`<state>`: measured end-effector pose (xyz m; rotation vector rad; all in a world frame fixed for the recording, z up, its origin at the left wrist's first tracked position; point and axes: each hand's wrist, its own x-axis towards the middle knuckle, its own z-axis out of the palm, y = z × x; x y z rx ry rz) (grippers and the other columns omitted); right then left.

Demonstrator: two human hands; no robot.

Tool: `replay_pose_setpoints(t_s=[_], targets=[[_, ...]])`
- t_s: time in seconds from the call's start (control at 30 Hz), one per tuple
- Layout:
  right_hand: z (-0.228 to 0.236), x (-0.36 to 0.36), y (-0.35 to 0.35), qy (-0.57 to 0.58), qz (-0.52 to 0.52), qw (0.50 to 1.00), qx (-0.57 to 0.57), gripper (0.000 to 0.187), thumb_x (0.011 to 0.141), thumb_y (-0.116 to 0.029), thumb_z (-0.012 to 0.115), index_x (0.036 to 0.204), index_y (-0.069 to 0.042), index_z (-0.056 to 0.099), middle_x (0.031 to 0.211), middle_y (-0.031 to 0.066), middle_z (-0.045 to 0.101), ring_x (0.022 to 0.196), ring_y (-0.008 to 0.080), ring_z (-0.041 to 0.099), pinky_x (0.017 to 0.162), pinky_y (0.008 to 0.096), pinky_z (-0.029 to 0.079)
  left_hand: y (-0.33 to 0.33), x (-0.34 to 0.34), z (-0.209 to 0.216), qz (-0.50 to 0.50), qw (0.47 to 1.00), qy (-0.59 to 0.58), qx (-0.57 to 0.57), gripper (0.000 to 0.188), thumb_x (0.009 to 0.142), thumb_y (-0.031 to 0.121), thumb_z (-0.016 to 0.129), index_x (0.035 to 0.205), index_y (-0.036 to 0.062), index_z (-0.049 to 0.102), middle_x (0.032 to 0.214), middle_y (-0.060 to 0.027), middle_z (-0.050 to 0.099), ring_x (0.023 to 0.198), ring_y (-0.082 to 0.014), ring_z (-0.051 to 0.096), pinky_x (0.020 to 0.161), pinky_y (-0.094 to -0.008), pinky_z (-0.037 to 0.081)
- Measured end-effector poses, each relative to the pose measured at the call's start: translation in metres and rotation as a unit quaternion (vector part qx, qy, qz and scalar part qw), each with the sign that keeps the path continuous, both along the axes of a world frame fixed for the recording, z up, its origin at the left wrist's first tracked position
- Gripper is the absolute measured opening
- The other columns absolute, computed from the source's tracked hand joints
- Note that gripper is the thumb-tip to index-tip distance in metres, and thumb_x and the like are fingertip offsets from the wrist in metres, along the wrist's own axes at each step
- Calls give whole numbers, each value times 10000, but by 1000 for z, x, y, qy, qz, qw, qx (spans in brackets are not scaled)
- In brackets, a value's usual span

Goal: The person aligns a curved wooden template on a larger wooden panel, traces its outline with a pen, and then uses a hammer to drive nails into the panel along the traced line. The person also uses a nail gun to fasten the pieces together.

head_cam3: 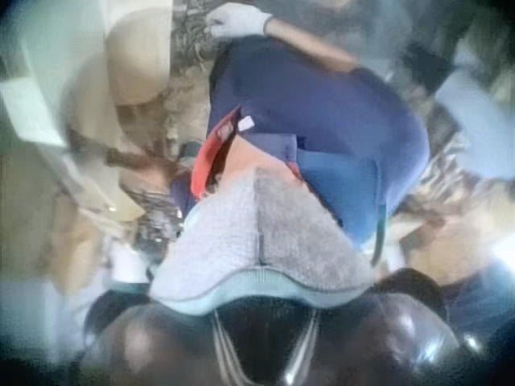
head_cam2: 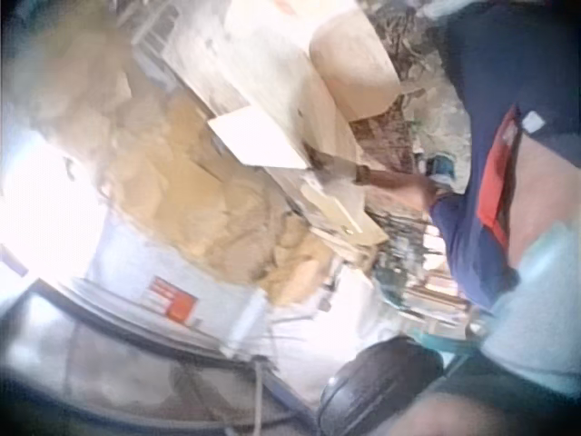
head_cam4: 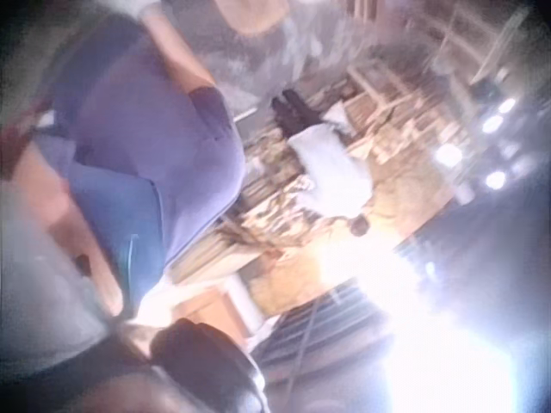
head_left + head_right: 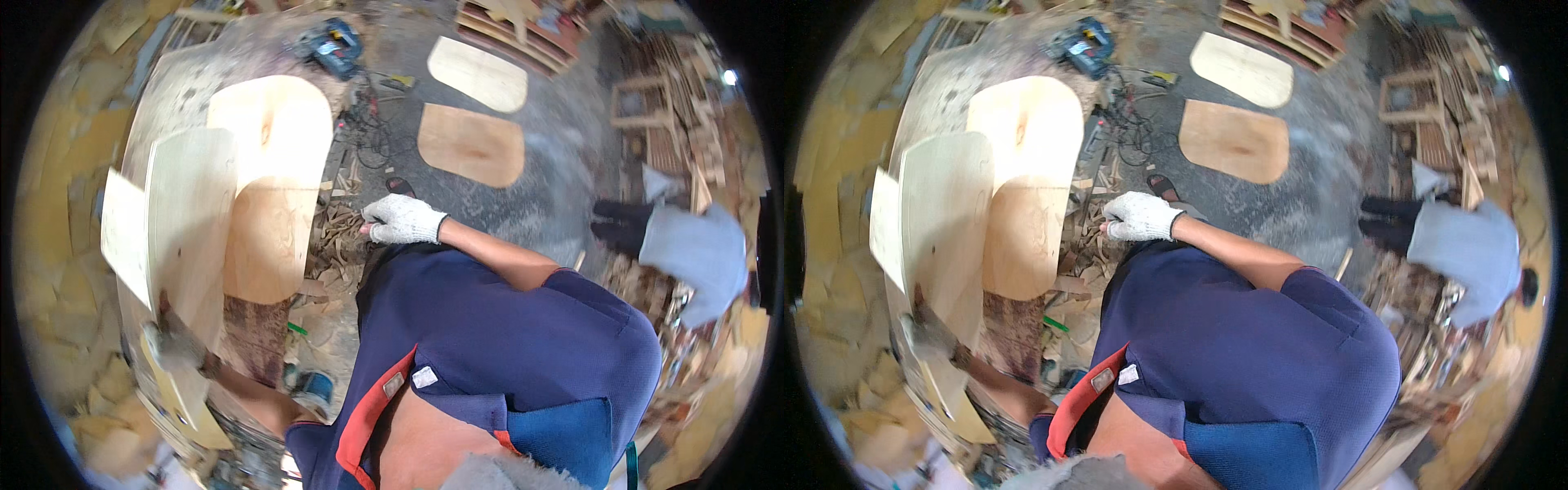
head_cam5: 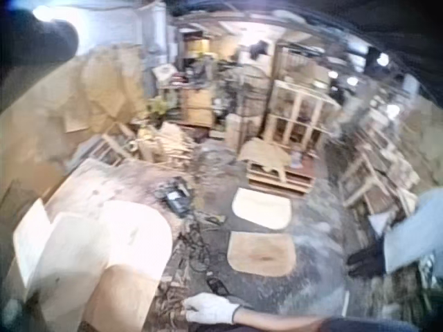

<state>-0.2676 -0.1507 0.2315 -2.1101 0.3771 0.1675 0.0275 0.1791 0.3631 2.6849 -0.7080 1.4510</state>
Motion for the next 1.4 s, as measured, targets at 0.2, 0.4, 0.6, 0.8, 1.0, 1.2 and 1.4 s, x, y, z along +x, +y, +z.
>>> replay_pose_setpoints(t_s=[0.2,0.4,0.6,0.8,1.0,1.2,1.4], targets=[[-15,-57,0,85,-65,994,-12,329,940,-365,611,883,-45,659,868,198,692,868,398,675,778,481,494,-30,-34,51,-96,981,92,-142,609,787,587,785,580,77,524,529,17,576,432,-120,461,405,-314,376],[-42,-90,-23,8,-186,972,140,673,898,-394,740,1408,-46,472,1211,188,664,1142,338,640,971,434,494,-106,-101,146,-124,926,168,-315,391,945,390,704,980,5,759,841,-72,735,641,-137,562,563,-310,474],[-78,-179,-68,-338,-213,773,492,762,843,-308,829,1428,38,483,1449,157,534,1289,280,543,1093,410,442,-299,-183,161,-337,851,278,-291,402,911,368,756,1060,-4,756,813,-83,712,648,-134,587,572,-279,476],[-95,-264,-76,-442,-407,550,580,584,1008,-250,608,1485,2,383,1443,149,524,1307,305,526,1070,468,459,-559,-264,72,-506,792,338,-44,535,775,550,819,863,49,651,727,-59,653,708,-153,591,652,-351,478],[-108,-355,-31,130,-460,877,-40,446,1021,-356,561,1250,23,612,1085,197,688,986,233,649,881,411,495,-736,-371,-155,-474,660,459,358,826,819,766,597,1158,16,664,1135,-206,700,1062,-364,677,910,-484,531],[-136,-389,30,-23,-798,470,377,368,886,-347,742,1035,-17,677,977,56,663,895,172,611,815,356,517,-695,-494,-350,-434,473,582,499,934,812,760,603,1342,-9,557,1395,-264,557,1287,-418,552,1087,-495,433],[-142,-396,-26,52,-703,701,108,189,888,-227,691,948,-57,632,935,45,629,981,170,590,819,367,506,-670,-520,-329,-501,543,502,450,877,858,705,599,1438,59,476,1502,-261,439,1407,-473,394,1149,-544,351]])
